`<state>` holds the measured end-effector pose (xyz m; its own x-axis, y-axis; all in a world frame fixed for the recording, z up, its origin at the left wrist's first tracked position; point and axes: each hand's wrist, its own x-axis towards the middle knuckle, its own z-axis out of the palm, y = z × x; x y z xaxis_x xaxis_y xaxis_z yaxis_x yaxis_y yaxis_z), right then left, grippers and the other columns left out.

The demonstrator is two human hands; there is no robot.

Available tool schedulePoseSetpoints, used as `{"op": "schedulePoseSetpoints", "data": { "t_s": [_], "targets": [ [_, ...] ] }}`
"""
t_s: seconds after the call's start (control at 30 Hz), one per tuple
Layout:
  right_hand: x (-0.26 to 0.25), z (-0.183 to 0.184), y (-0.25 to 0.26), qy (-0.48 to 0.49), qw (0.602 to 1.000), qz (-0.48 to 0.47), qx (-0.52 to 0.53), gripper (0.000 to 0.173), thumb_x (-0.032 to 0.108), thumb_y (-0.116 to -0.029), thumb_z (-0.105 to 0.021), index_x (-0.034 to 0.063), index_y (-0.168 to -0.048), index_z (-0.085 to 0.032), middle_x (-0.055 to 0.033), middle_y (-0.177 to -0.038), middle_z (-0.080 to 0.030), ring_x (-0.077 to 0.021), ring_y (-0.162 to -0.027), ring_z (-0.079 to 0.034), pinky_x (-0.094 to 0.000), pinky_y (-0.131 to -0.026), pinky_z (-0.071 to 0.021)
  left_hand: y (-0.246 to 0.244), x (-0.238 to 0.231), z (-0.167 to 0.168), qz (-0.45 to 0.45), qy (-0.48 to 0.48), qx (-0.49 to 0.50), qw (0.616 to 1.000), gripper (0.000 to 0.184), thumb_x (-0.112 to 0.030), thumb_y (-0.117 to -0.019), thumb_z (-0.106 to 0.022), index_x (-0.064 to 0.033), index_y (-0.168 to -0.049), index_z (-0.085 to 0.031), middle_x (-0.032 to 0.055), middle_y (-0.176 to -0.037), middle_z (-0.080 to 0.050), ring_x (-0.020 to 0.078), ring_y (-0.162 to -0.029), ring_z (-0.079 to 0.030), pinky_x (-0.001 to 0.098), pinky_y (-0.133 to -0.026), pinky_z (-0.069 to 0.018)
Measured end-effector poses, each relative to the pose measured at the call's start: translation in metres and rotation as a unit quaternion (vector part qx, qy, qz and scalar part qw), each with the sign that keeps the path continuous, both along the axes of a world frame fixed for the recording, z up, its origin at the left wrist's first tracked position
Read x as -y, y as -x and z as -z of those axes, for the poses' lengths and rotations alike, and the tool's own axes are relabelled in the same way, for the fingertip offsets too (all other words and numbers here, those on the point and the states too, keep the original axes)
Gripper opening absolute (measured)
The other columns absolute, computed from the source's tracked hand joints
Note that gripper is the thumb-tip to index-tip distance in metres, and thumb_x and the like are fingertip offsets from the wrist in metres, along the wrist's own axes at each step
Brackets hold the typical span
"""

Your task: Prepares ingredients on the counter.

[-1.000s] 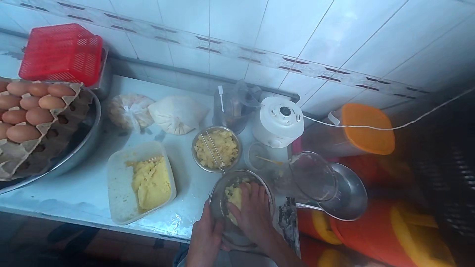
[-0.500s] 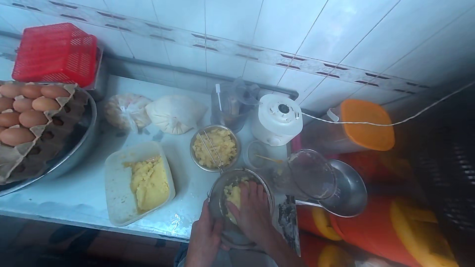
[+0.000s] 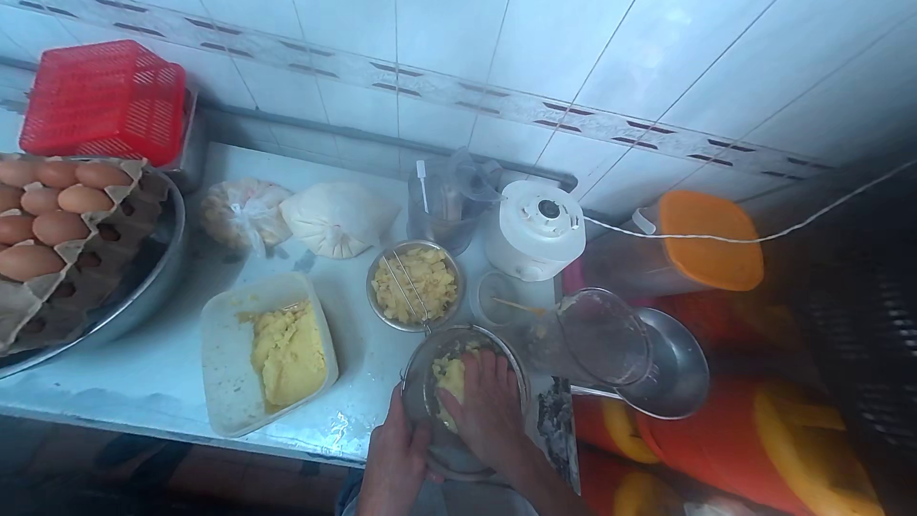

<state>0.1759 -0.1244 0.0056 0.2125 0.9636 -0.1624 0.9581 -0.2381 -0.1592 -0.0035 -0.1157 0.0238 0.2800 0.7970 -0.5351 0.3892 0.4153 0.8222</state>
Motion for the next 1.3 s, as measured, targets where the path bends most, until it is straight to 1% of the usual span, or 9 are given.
{"op": "schedulePoseSetpoints", "data": {
  "t_s": [0.17,0.23,0.33,0.43,0.5,0.6,0.77,1.13,1.3],
  "targets": [
    [0.002,-0.001,0.000,0.005,1.000,-0.002,0.007,0.081,0.079,-0.0930,-0.038,0.0163,-0.141,-0.058,-0.0185,-0.140,-0.057,-0.0411,-0.126,-0.055,-0.0557,-0.096,-0.0500,0.000,0.000,-0.001,0.000,0.001,0.001,1.000,0.068,-0.009,-0.0961,-0.056,-0.0171,-0.158,-0.029,0.0048,-0.094,-0.073,0.0201,-0.059,-0.073,0.0408,-0.050,-0.0657],
    [0.004,-0.007,-0.001,-0.024,1.000,-0.014,0.011,0.081,0.078,-0.0927,-0.041,0.0165,-0.142,-0.059,-0.0200,-0.140,-0.057,-0.0431,-0.125,-0.056,-0.0583,-0.095,-0.0506,0.001,-0.001,-0.001,-0.004,0.010,0.014,1.000,0.068,-0.008,-0.0963,-0.057,-0.0168,-0.158,-0.029,0.0065,-0.097,-0.074,0.0215,-0.061,-0.074,0.0419,-0.050,-0.0663],
    [0.004,-0.020,-0.002,-0.072,0.995,-0.068,0.010,0.078,0.077,-0.0921,-0.045,0.0206,-0.144,-0.058,-0.0180,-0.146,-0.055,-0.0426,-0.131,-0.053,-0.0630,-0.103,-0.0460,0.002,-0.001,0.001,-0.004,0.009,0.019,1.000,0.068,-0.007,-0.0968,-0.056,-0.0177,-0.158,-0.029,0.0069,-0.098,-0.074,0.0215,-0.061,-0.074,0.0421,-0.051,-0.0665],
    [-0.007,-0.013,-0.010,-0.109,0.983,-0.147,-0.003,0.067,0.073,-0.0932,-0.049,0.0219,-0.134,-0.064,-0.0138,-0.140,-0.060,-0.0385,-0.130,-0.055,-0.0630,-0.107,-0.0437,0.002,-0.002,0.001,-0.003,0.009,0.021,1.000,0.069,-0.006,-0.0963,-0.056,-0.0167,-0.158,-0.028,0.0072,-0.099,-0.073,0.0221,-0.061,-0.074,0.0427,-0.050,-0.0665],
    [-0.016,-0.004,-0.016,-0.095,0.976,-0.194,-0.024,0.060,0.068,-0.0958,-0.049,0.0194,-0.127,-0.065,-0.0132,-0.133,-0.062,-0.0372,-0.123,-0.057,-0.0588,-0.101,-0.0467,0.001,-0.003,0.001,-0.006,0.010,0.023,1.000,0.069,-0.006,-0.0958,-0.056,-0.0166,-0.158,-0.029,0.0072,-0.099,-0.074,0.0224,-0.061,-0.074,0.0431,-0.050,-0.0663],
    [-0.021,0.005,-0.018,-0.079,0.969,-0.232,-0.012,0.052,0.062,-0.0988,-0.046,0.0174,-0.118,-0.065,-0.0127,-0.122,-0.063,-0.0369,-0.118,-0.057,-0.0578,-0.096,-0.0474,0.003,-0.003,0.002,-0.006,0.017,0.018,1.000,0.069,-0.007,-0.0961,-0.057,-0.0179,-0.158,-0.029,0.0078,-0.100,-0.073,0.0230,-0.064,-0.074,0.0443,-0.051,-0.0664],
    [-0.021,0.007,-0.019,-0.073,0.966,-0.248,0.001,0.044,0.054,-0.1007,-0.045,0.0167,-0.112,-0.065,-0.0128,-0.120,-0.063,-0.0370,-0.116,-0.058,-0.0569,-0.095,-0.0479,0.001,-0.001,0.001,-0.013,0.023,0.025,0.999,0.068,-0.006,-0.0961,-0.057,-0.0183,-0.157,-0.029,0.0072,-0.098,-0.074,0.0228,-0.062,-0.074,0.0435,-0.050,-0.0663],
    [-0.021,0.009,-0.017,-0.076,0.966,-0.245,0.017,0.043,0.052,-0.1010,-0.044,0.0153,-0.109,-0.065,-0.0110,-0.116,-0.063,-0.0340,-0.112,-0.059,-0.0541,-0.093,-0.0480,0.001,-0.002,0.001,-0.011,0.025,0.021,0.999,0.068,-0.008,-0.0965,-0.056,-0.0212,-0.157,-0.030,0.0063,-0.098,-0.074,0.0227,-0.061,-0.074,0.0432,-0.050,-0.0662],
    [-0.020,0.010,-0.017,-0.087,0.967,-0.239,0.016,0.042,0.051,-0.1007,-0.044,0.0148,-0.108,-0.065,-0.0110,-0.115,-0.064,-0.0338,-0.111,-0.060,-0.0533,-0.092,-0.0485,0.000,-0.002,0.003,-0.008,0.020,0.010,1.000,0.069,-0.007,-0.0956,-0.057,-0.0203,-0.158,-0.030,0.0058,-0.096,-0.074,0.0223,-0.061,-0.074,0.0430,-0.049,-0.0659]
  ]
}}
